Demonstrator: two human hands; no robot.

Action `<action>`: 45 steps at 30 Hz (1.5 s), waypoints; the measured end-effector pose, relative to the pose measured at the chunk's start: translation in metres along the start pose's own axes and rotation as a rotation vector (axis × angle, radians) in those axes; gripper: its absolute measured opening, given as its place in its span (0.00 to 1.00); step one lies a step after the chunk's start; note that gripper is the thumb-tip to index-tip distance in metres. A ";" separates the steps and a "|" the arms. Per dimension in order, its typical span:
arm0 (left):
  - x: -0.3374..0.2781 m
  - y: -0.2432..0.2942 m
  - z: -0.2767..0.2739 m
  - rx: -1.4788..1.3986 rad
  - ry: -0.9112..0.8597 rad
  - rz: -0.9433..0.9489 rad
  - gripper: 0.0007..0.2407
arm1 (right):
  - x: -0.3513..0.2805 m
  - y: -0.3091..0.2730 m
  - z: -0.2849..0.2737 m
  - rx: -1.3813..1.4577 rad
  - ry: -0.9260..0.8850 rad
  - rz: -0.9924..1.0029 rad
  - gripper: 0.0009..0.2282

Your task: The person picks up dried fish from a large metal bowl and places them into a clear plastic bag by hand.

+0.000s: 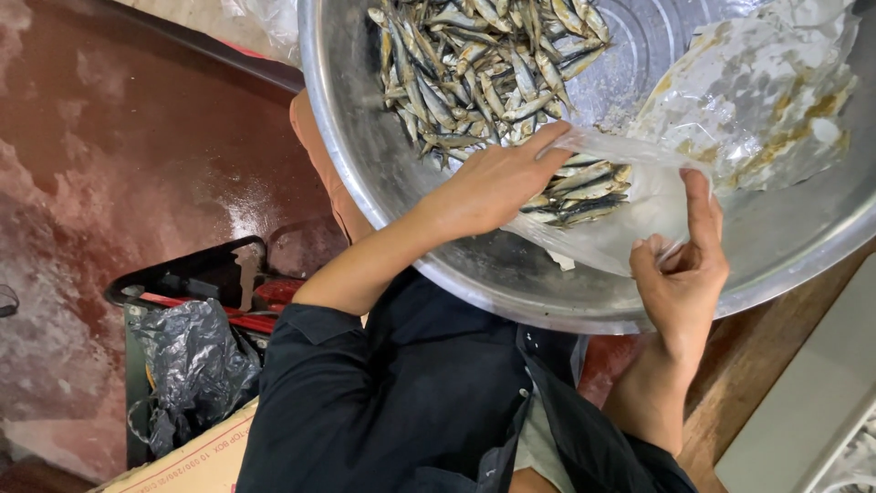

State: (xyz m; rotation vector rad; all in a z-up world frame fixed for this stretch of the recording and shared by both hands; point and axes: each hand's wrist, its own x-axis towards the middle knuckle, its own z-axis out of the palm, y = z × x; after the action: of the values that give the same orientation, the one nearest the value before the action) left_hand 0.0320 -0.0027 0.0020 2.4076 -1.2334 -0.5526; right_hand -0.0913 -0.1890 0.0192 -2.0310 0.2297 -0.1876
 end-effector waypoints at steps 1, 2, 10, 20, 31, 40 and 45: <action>0.000 0.001 -0.002 0.007 -0.004 0.029 0.27 | 0.000 -0.002 0.000 0.004 -0.004 -0.002 0.26; 0.000 0.003 -0.004 0.013 -0.008 0.057 0.31 | 0.000 -0.004 -0.001 0.007 -0.009 -0.004 0.26; -0.003 0.000 -0.026 -0.096 0.005 0.150 0.32 | -0.005 -0.001 -0.006 0.009 -0.049 -0.009 0.27; -0.003 0.001 -0.037 -0.072 -0.093 0.225 0.35 | -0.007 0.008 -0.016 0.061 -0.260 0.003 0.26; 0.028 -0.041 -0.062 -0.585 0.080 0.422 0.10 | -0.013 -0.002 -0.027 0.048 -0.266 0.136 0.28; 0.132 -0.238 0.041 -0.314 0.695 -0.087 0.08 | -0.027 -0.003 -0.034 0.070 -0.243 0.089 0.29; 0.146 -0.237 0.066 -0.238 0.591 -0.387 0.15 | -0.033 0.003 -0.036 0.101 -0.221 0.098 0.28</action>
State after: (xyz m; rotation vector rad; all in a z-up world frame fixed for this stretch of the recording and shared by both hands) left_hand 0.2379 -0.0049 -0.1965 2.3538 -0.4350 -0.0586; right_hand -0.1317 -0.2139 0.0318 -1.9173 0.1766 0.0848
